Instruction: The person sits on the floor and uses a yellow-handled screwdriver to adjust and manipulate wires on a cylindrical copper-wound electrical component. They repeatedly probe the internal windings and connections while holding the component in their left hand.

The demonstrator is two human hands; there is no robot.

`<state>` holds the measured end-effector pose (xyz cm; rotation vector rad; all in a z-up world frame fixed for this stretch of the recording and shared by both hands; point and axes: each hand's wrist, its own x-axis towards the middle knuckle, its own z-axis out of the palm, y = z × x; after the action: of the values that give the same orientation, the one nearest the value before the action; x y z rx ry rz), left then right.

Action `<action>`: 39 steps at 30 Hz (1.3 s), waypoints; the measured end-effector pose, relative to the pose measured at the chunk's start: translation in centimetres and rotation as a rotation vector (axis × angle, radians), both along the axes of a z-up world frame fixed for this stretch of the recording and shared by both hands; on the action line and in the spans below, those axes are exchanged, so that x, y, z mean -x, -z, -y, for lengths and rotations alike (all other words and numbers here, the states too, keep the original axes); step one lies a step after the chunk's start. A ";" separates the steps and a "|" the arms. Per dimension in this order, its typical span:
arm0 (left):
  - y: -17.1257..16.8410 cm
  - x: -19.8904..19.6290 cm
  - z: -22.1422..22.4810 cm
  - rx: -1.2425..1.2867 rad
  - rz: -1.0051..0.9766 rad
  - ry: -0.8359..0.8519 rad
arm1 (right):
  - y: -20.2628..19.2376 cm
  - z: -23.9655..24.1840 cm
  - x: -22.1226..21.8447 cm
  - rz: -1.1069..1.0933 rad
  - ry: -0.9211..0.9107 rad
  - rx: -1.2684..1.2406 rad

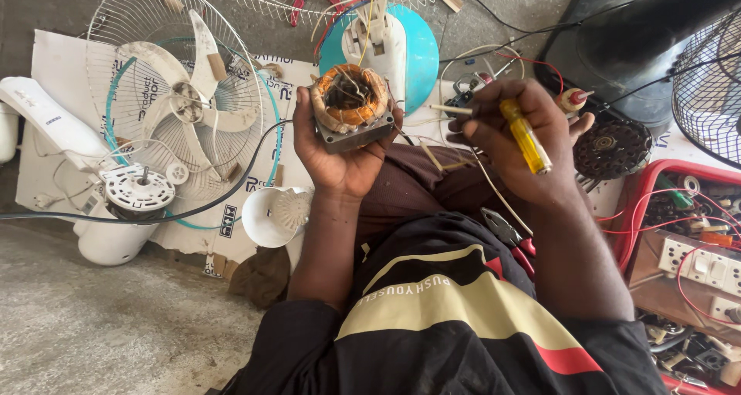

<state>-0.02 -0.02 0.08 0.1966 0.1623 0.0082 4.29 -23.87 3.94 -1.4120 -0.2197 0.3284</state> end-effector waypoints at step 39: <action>0.5 0.4 -0.5 -0.211 0.001 0.019 | 5.8 4.2 1.0 -0.235 0.054 -0.063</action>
<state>-0.44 0.49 -0.43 0.4089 0.1588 0.0064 3.25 -28.07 -1.85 -1.3020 0.0004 0.4358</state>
